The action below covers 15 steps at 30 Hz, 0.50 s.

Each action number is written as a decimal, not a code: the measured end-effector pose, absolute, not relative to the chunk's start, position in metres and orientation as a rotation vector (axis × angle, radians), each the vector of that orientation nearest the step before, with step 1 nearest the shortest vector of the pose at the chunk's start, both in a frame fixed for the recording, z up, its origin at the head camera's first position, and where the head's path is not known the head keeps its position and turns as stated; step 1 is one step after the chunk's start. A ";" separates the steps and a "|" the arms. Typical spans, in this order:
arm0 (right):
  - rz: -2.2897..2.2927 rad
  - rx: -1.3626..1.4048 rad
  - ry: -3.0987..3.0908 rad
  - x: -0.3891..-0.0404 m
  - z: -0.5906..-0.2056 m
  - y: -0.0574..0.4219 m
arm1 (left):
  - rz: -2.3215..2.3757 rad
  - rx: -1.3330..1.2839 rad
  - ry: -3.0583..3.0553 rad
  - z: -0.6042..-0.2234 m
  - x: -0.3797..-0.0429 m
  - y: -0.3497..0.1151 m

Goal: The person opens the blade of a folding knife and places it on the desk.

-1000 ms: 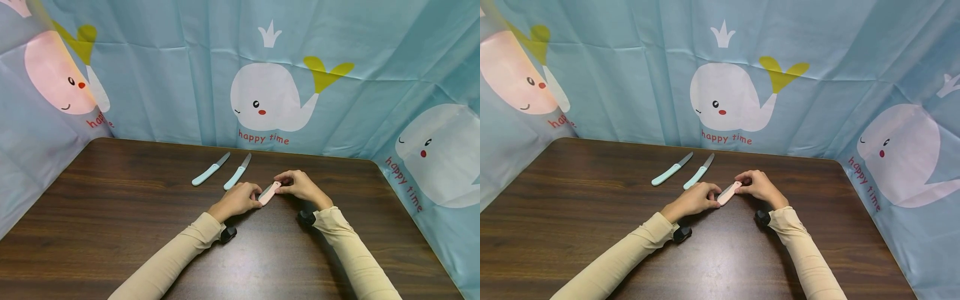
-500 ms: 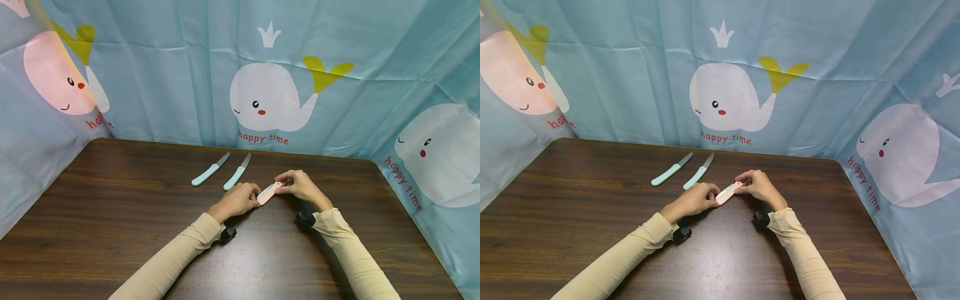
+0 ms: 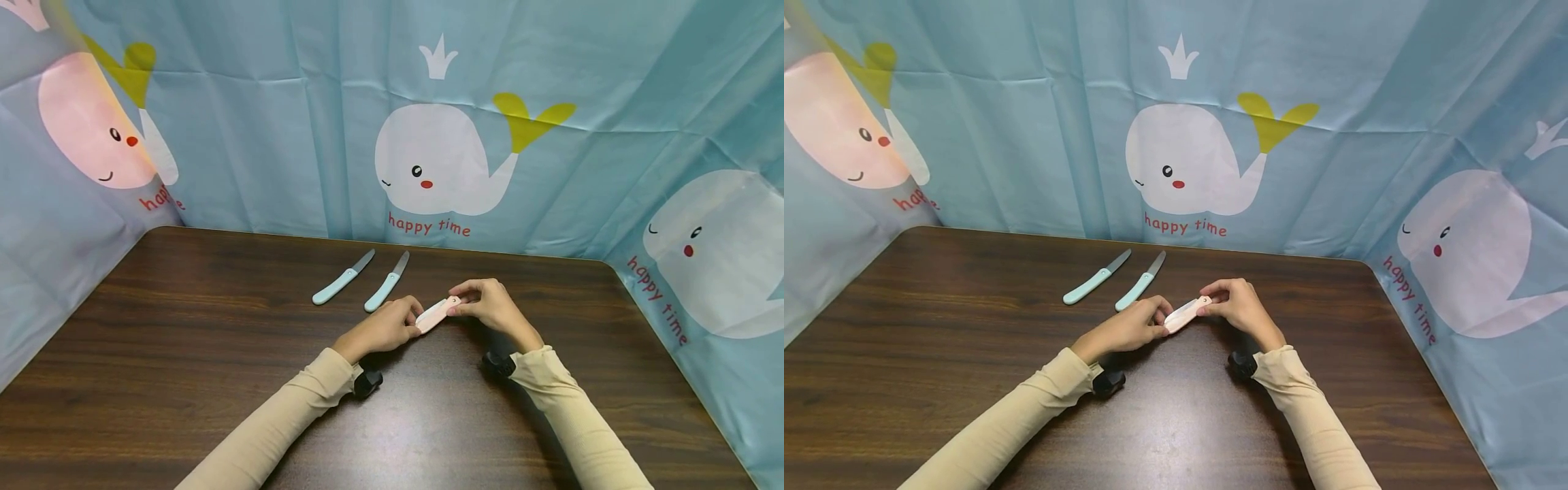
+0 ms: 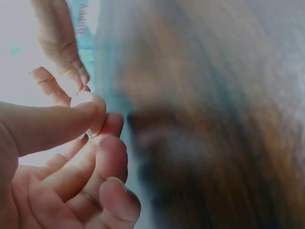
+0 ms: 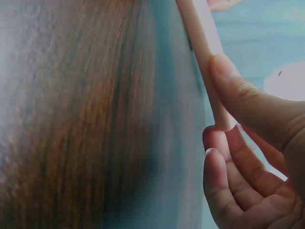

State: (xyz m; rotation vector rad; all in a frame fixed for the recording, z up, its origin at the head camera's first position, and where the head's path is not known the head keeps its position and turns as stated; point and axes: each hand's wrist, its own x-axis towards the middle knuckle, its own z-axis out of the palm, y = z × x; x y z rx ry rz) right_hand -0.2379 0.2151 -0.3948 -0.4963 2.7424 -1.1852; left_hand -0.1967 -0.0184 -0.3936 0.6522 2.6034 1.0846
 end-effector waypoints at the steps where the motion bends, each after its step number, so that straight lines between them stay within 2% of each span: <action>1: -1.192 -0.496 2.745 -0.237 -0.394 0.214 | 1.120 0.652 2.570 -0.393 -0.197 -0.020; 15: -1.285 -0.518 2.744 -0.210 -0.382 0.204 | 1.333 0.685 2.332 -0.387 -0.184 -0.043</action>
